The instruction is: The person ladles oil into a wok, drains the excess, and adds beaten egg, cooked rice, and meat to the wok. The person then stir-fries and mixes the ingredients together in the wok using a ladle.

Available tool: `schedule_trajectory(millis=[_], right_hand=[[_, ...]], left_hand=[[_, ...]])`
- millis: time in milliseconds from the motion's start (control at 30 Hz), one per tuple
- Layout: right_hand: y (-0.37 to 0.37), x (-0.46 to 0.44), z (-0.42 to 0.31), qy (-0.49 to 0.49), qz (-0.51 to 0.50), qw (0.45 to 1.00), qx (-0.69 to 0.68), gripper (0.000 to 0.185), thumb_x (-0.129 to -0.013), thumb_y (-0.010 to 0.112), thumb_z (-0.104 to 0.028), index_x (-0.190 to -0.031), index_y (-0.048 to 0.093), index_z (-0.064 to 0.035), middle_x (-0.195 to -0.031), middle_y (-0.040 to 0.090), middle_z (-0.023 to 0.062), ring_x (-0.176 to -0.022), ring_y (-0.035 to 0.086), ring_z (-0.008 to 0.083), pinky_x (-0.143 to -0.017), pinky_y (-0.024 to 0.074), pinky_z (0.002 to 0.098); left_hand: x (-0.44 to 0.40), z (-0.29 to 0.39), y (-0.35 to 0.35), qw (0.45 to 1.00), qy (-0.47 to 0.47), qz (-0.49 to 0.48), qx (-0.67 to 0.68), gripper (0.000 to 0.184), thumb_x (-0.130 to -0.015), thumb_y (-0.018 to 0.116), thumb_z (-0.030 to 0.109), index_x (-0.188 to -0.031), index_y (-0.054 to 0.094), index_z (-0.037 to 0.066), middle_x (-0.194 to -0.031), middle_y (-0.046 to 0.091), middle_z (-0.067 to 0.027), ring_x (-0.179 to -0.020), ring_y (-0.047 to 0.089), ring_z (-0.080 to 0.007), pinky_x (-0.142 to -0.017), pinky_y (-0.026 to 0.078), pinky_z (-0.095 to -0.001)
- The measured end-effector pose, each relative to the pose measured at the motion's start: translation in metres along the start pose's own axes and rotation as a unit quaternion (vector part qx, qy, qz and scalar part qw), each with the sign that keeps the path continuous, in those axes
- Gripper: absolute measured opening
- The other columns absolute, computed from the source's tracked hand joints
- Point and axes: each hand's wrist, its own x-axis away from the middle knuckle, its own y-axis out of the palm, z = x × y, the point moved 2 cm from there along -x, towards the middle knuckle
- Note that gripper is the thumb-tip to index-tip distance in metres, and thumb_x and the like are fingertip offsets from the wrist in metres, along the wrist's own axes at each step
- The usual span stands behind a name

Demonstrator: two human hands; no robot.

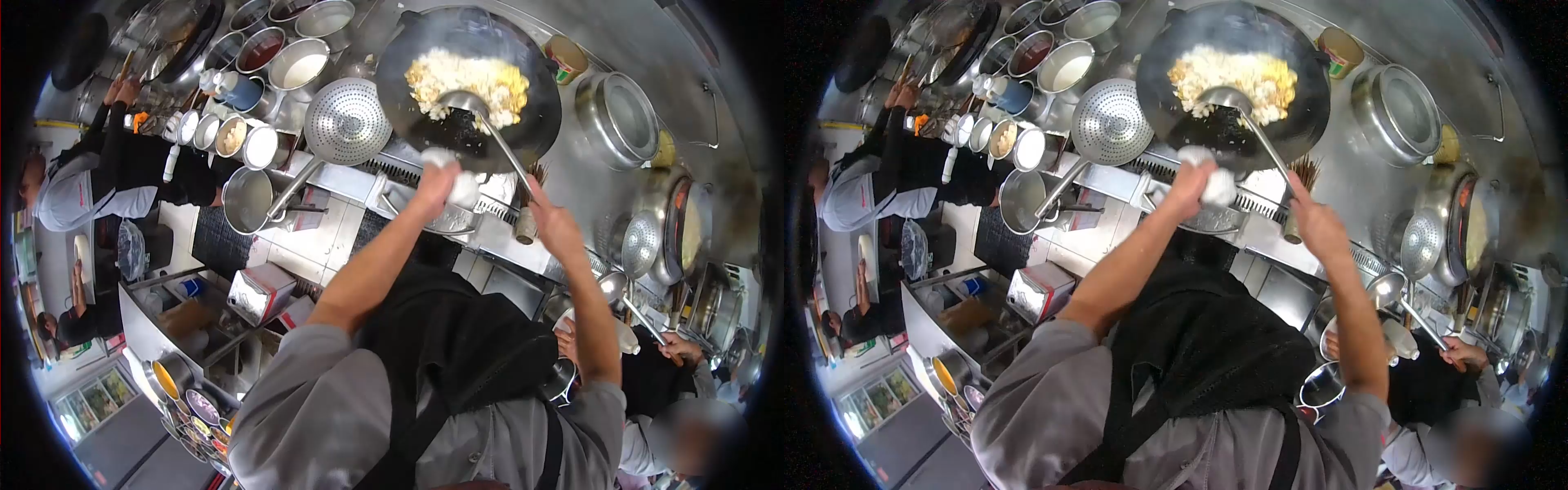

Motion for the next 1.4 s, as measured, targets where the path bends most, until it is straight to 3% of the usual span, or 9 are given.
schedule_trajectory(millis=[67, 167, 367, 567, 733, 833, 1000, 1167, 1400], right_hand=[[0.046, -0.008, 0.001, 0.008, 0.069, 0.997, -0.035, 0.058, -0.101, 0.053, -0.028, -0.155, 0.032, -0.0310, -0.075, 0.066, 0.0255, -0.072, 0.065, 0.0468, -0.066, 0.0489, 0.0570], [0.052, 0.020, -0.009, -0.018, 0.097, 0.990, -0.103, 0.058, -0.101, 0.053, -0.028, -0.155, 0.032, -0.0303, -0.073, 0.066, 0.0250, -0.070, 0.065, 0.0470, -0.064, 0.0487, 0.0572], [-0.015, 0.067, -0.036, -0.009, -0.028, 0.985, -0.173, 0.053, -0.101, 0.056, -0.025, -0.151, 0.042, -0.0256, -0.079, 0.065, 0.0287, -0.076, 0.064, 0.0490, -0.068, 0.0491, 0.0548], [-0.071, 0.096, -0.018, -0.068, -0.060, 0.977, -0.190, 0.053, -0.099, 0.061, -0.023, -0.149, 0.046, -0.0285, -0.094, 0.068, 0.0257, -0.086, 0.065, 0.0473, -0.076, 0.0505, 0.0481], [-0.088, 0.092, -0.021, -0.031, -0.116, 0.987, -0.108, 0.057, -0.097, 0.061, -0.019, -0.151, 0.043, -0.0305, -0.089, 0.069, 0.0247, -0.081, 0.066, 0.0451, -0.073, 0.0513, 0.0509], [-0.037, 0.023, -0.021, -0.039, -0.012, 0.999, -0.023, 0.056, -0.100, 0.054, -0.025, -0.153, 0.037, -0.0313, -0.080, 0.068, 0.0220, -0.067, 0.065, 0.0435, -0.064, 0.0511, 0.0539], [0.049, -0.012, -0.027, 0.028, 0.144, 0.989, -0.011, 0.056, -0.100, 0.056, -0.029, -0.153, 0.037, -0.0325, -0.067, 0.061, 0.0211, -0.065, 0.065, 0.0440, -0.060, 0.0511, 0.0549], [-0.013, 0.031, -0.061, 0.049, 0.023, 0.949, -0.310, 0.052, -0.099, 0.061, -0.019, -0.148, 0.047, -0.0212, -0.086, 0.067, 0.0264, -0.076, 0.068, 0.0429, -0.071, 0.0527, 0.0456], [-0.069, 0.030, -0.082, 0.043, 0.056, 0.939, -0.337, 0.053, -0.097, 0.064, -0.012, -0.147, 0.049, -0.0170, -0.124, 0.063, 0.0247, -0.104, 0.068, 0.0394, -0.086, 0.0526, 0.0383]], left_hand=[[0.016, -0.043, -0.024, 0.995, 0.080, -0.026, -0.045, 0.041, -0.092, 0.060, 0.015, -0.126, 0.050, -0.003, -0.112, 0.061, -0.0114, -0.100, 0.061, -0.0202, -0.084, 0.053, -0.0372], [0.060, -0.066, -0.060, 0.994, 0.023, -0.023, -0.106, 0.039, -0.091, 0.062, 0.009, -0.128, 0.050, 0.000, -0.118, 0.061, -0.0105, -0.113, 0.058, -0.0215, -0.094, 0.050, -0.0418], [0.048, 0.031, -0.002, 0.996, -0.051, 0.030, 0.068, 0.020, -0.093, 0.061, 0.012, -0.104, 0.059, -0.006, -0.092, 0.068, -0.0124, -0.079, 0.071, -0.0264, -0.071, 0.060, -0.0423], [0.076, -0.004, -0.038, 0.998, -0.019, -0.026, 0.057, 0.042, -0.092, 0.061, 0.006, -0.131, 0.045, 0.003, -0.118, 0.060, -0.0139, -0.104, 0.067, -0.0279, -0.079, 0.060, -0.0446], [0.073, 0.055, 0.002, 0.995, -0.077, 0.014, 0.065, 0.034, -0.091, 0.060, 0.008, -0.120, 0.051, -0.007, -0.102, 0.064, -0.0164, -0.086, 0.070, -0.0269, -0.071, 0.060, -0.0426], [0.007, 0.034, 0.008, 0.997, -0.045, -0.028, 0.063, 0.029, -0.092, 0.060, 0.011, -0.110, 0.054, -0.011, -0.092, 0.063, -0.0146, -0.072, 0.067, -0.0243, -0.063, 0.058, -0.0409], [0.041, -0.053, -0.053, 0.999, 0.009, -0.047, -0.005, 0.048, -0.091, 0.063, 0.006, -0.136, 0.045, 0.004, -0.121, 0.059, -0.0096, -0.113, 0.060, -0.0228, -0.095, 0.053, -0.0406], [0.028, 0.021, -0.025, 0.997, -0.054, 0.024, 0.053, 0.032, -0.091, 0.059, 0.005, -0.122, 0.052, -0.001, -0.112, 0.065, -0.0157, -0.094, 0.070, -0.0287, -0.076, 0.060, -0.0433], [-0.072, 0.040, -0.012, 0.996, -0.056, -0.028, 0.061, 0.026, -0.090, 0.058, 0.006, -0.111, 0.052, -0.008, -0.093, 0.065, -0.0180, -0.082, 0.071, -0.0309, -0.064, 0.061, -0.0459]])
